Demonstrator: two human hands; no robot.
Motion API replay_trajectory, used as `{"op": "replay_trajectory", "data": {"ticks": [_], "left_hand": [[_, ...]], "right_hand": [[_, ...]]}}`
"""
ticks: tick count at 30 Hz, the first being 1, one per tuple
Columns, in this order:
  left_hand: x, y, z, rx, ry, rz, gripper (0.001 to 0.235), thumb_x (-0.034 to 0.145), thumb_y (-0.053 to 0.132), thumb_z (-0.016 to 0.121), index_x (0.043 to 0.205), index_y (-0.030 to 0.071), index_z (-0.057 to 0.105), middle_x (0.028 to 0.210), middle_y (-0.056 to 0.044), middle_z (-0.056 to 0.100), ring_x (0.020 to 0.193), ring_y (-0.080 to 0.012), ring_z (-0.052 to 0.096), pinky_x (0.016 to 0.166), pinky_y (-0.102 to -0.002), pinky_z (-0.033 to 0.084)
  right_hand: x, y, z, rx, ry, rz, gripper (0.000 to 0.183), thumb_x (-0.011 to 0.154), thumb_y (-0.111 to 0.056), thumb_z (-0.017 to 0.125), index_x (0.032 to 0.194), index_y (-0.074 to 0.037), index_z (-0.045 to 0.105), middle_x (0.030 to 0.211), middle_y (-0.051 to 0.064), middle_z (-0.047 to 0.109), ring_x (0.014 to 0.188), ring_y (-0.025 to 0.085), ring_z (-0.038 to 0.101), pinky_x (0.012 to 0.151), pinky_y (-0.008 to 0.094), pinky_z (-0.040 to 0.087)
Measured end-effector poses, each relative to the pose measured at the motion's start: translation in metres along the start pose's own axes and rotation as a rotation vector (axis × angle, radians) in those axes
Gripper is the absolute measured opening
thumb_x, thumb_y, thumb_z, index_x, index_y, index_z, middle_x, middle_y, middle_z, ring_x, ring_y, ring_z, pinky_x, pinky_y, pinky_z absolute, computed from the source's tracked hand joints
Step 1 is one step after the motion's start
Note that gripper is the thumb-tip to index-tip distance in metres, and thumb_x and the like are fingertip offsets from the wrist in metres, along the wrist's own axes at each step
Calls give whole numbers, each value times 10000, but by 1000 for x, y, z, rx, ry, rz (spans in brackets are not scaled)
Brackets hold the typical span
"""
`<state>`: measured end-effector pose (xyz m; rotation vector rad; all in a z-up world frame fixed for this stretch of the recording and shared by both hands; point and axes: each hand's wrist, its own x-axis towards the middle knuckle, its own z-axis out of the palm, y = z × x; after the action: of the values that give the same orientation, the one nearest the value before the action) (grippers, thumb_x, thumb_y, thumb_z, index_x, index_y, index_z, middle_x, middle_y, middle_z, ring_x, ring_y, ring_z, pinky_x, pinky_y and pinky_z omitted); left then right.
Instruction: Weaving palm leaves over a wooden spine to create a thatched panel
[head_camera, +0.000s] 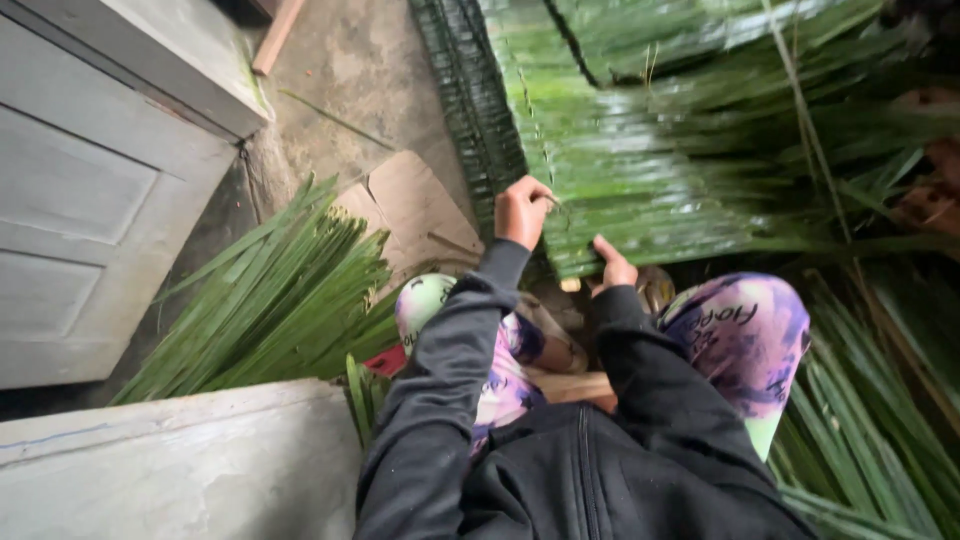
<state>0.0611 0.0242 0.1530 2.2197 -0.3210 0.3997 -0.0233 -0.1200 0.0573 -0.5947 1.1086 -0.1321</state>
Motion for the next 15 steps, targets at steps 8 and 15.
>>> {"op": "replay_trajectory", "data": {"ticks": [8, 15], "left_hand": [[-32, 17, -15, -463, -307, -611, 90, 769, 2, 789, 843, 51, 773, 596, -131, 706, 516, -129, 703, 480, -199, 619], [-48, -8, 30, -144, -260, -442, 148, 726, 179, 820, 766, 314, 773, 541, 79, 660, 575, -100, 685, 605, -258, 576]], "right_hand": [[9, 9, -15, 43, -51, -2, 864, 641, -58, 1061, 1296, 143, 535, 1184, 355, 628, 1125, 512, 638, 921, 764, 441], [1, 2, -17, 34, -60, -3, 874, 627, -76, 1079, 1288, 130, 545, 1170, 351, 636, 1126, 507, 643, 923, 772, 433]]}}
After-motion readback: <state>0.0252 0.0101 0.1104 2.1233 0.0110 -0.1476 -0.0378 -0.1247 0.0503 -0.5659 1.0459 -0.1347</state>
